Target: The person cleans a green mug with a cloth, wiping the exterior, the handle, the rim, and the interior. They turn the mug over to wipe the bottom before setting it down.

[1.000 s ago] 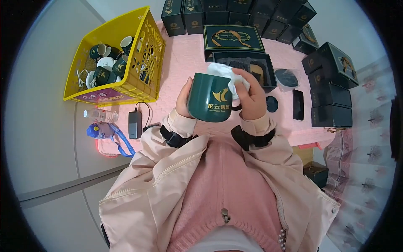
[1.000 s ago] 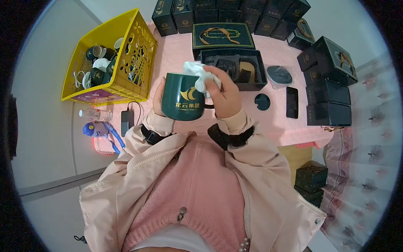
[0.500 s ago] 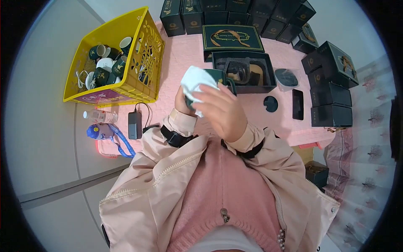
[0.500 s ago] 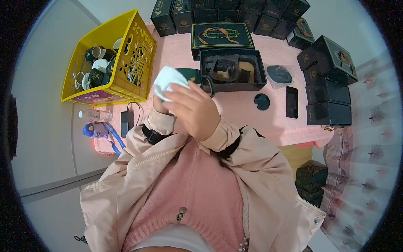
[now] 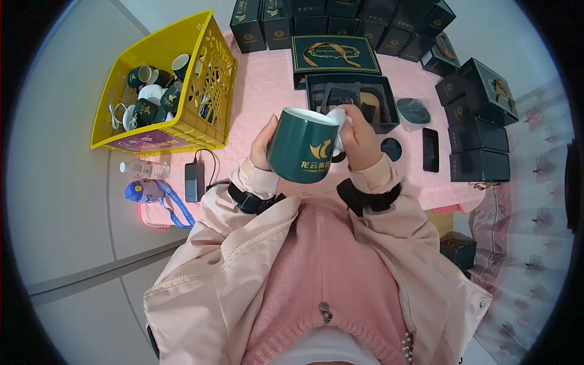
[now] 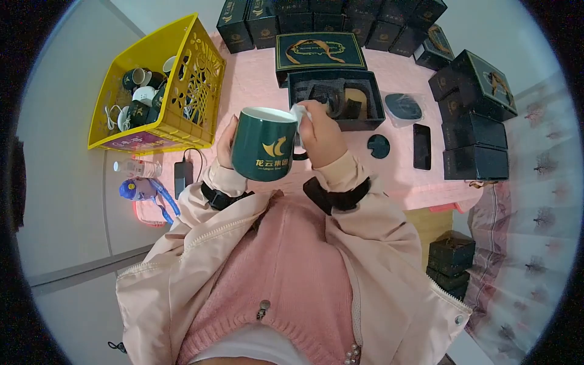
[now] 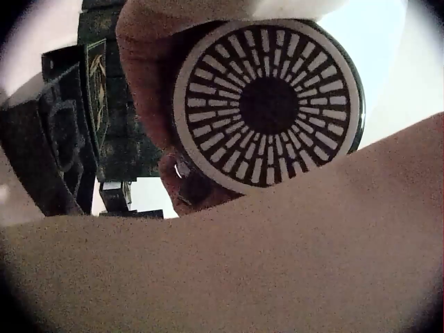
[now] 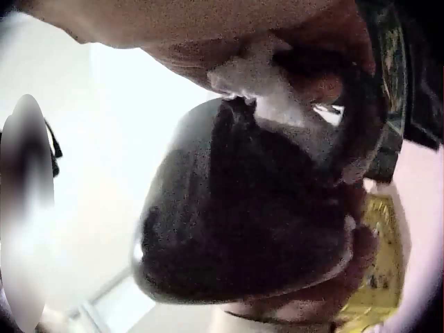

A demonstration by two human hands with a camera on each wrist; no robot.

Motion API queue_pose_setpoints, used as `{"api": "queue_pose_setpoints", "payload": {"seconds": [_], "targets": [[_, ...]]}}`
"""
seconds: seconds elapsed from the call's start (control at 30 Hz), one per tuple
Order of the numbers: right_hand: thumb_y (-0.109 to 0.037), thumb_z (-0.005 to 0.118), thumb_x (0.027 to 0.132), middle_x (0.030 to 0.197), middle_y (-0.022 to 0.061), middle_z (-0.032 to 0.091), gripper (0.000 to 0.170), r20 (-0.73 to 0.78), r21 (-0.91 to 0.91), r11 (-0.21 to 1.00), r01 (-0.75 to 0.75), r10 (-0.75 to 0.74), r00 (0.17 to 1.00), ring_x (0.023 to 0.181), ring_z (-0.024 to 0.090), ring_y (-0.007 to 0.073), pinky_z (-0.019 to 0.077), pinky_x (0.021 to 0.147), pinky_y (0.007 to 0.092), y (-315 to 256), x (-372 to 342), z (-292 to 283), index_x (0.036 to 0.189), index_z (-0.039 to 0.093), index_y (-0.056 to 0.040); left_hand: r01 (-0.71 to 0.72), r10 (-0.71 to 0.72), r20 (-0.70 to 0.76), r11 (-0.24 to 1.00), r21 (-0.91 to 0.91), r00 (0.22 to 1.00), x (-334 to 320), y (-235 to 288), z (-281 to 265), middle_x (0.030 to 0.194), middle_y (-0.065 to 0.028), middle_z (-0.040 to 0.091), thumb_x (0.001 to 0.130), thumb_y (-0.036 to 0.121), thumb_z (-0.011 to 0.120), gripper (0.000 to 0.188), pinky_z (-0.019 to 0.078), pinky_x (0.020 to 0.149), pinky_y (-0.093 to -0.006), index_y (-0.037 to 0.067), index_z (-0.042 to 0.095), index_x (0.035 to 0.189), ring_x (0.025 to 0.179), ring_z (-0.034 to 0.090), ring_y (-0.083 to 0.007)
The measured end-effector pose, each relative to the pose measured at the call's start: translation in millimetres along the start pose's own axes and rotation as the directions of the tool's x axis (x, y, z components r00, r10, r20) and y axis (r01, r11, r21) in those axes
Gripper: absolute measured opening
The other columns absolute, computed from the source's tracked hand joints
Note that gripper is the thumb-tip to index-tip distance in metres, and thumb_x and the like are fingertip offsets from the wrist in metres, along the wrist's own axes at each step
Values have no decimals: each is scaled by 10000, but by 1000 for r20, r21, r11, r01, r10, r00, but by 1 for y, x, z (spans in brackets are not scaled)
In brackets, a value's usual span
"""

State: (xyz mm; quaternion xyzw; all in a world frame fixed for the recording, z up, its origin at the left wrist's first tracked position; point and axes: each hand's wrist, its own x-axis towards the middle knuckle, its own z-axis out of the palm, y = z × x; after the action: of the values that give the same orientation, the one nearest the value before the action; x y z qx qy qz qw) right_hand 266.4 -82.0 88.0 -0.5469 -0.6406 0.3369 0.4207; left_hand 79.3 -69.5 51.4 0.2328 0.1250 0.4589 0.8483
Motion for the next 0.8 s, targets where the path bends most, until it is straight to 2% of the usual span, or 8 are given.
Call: {"api": "queue_pose_setpoints", "payload": {"seconds": [0.07,0.13,0.17,0.27,0.33,0.53,0.7,0.8], "targets": [[-121,410,810,944,98,547,297,67,250,962,-110,96,993,829,532,166,408,753,257,8,6,-2,1079,469,-8,49,-47,33,998,-40,998,-2,1,3,1060,-140,532,877,387,282,481,423,837,-344,1,468,1094,941,532,-240],[-129,401,820,960,79,548,297,264,653,677,-340,217,940,833,528,148,405,749,254,18,9,-1,1082,466,-5,27,-23,60,997,-72,998,-3,2,2,1063,-142,528,876,394,282,486,420,841,-348,3,465,1098,947,528,-245],[-129,401,820,960,79,548,297,264,652,678,-339,215,940,833,528,148,405,749,254,23,9,1,1082,466,-5,5,4,87,994,-107,996,-2,2,1,1067,-143,525,874,400,282,491,417,845,-352,4,462,1103,953,525,-249],[-148,414,829,970,56,542,299,279,873,420,-246,-19,960,843,520,120,400,750,238,30,8,9,1084,463,0,-104,120,94,982,-160,988,5,4,-1,1082,-145,513,869,416,283,504,412,851,-357,9,448,1118,963,519,-256],[-156,418,831,966,56,543,303,230,850,483,-211,22,973,844,517,117,397,752,236,30,2,18,1085,463,4,-268,283,59,945,-186,957,12,4,-2,1103,-145,498,864,433,286,521,409,855,-360,14,427,1139,970,514,-260],[-169,437,832,979,59,541,319,-11,558,820,-132,166,986,842,504,107,386,756,229,16,-7,34,1083,473,26,-284,282,-105,959,-13,954,15,1,8,1128,-137,477,873,442,260,529,396,869,-362,25,390,1170,987,502,-248],[-170,425,841,1002,57,535,309,61,492,845,-208,205,977,850,492,103,379,760,224,28,-7,33,1064,489,35,-411,481,-239,865,288,843,21,-12,4,1115,-131,486,862,470,283,540,418,839,-370,42,386,1174,965,512,-245],[-127,422,823,1032,86,537,279,-64,490,865,-105,156,986,937,497,164,372,796,255,20,-12,40,1043,508,23,-380,522,-249,808,449,816,22,-13,-3,1108,-128,490,862,473,283,536,414,841,-354,48,392,1170,967,510,-241]]}}
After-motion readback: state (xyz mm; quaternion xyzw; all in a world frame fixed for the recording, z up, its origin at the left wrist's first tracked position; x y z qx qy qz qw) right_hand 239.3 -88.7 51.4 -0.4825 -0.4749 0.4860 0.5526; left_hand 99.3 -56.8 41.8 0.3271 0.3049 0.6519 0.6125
